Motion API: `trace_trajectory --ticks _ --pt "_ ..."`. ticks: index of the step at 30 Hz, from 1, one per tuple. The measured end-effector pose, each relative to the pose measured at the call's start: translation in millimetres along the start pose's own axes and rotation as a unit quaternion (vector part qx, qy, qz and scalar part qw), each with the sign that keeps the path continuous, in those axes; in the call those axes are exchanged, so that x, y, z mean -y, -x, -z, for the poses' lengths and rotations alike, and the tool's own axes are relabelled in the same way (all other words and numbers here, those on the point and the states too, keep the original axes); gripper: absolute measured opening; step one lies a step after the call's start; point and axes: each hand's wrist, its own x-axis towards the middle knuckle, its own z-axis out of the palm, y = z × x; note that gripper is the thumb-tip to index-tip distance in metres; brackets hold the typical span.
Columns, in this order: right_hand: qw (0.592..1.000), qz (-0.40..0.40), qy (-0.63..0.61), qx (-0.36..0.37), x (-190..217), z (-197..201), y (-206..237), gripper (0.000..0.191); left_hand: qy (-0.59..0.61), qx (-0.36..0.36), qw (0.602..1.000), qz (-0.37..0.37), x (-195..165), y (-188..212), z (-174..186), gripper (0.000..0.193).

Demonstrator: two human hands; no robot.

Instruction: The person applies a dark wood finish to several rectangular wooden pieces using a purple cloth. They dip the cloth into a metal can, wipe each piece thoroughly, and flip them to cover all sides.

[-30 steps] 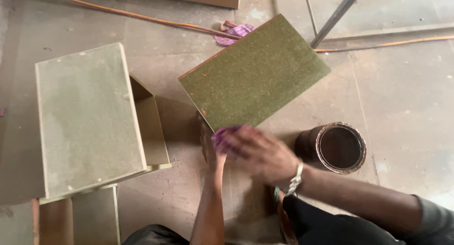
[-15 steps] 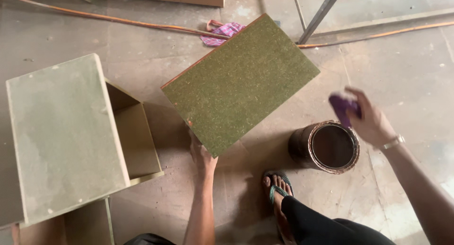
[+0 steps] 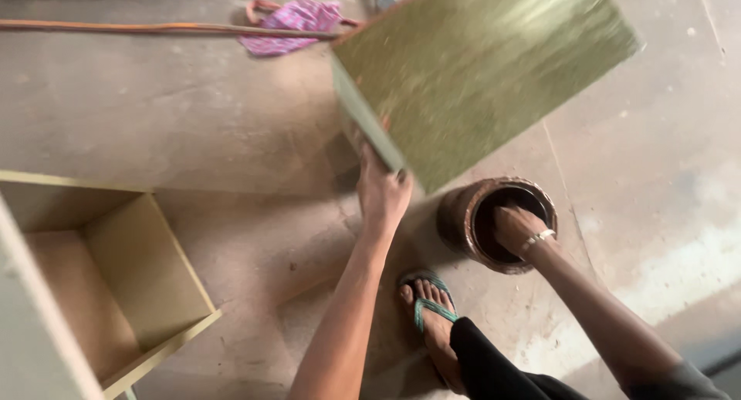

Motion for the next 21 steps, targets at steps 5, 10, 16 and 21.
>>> trace_trajectory --ticks 5,10,16,21 --pt "0.997 -0.060 -0.037 0.015 5 -13 -9 0.024 0.071 0.021 0.997 -0.033 -20 -50 -72 0.106" --pt "0.996 -0.023 -0.074 0.047 12 12 0 0.031 0.173 0.082 0.981 -0.036 3 -48 -72 0.108" --pt "0.938 -0.099 -0.309 0.124 -21 60 72 0.062 0.195 -0.128 0.946 0.224 67 102 44 0.075" --pt "0.889 -0.041 -0.455 0.044 -36 42 82 0.048 0.006 -0.466 0.795 0.388 117 200 142 0.123"
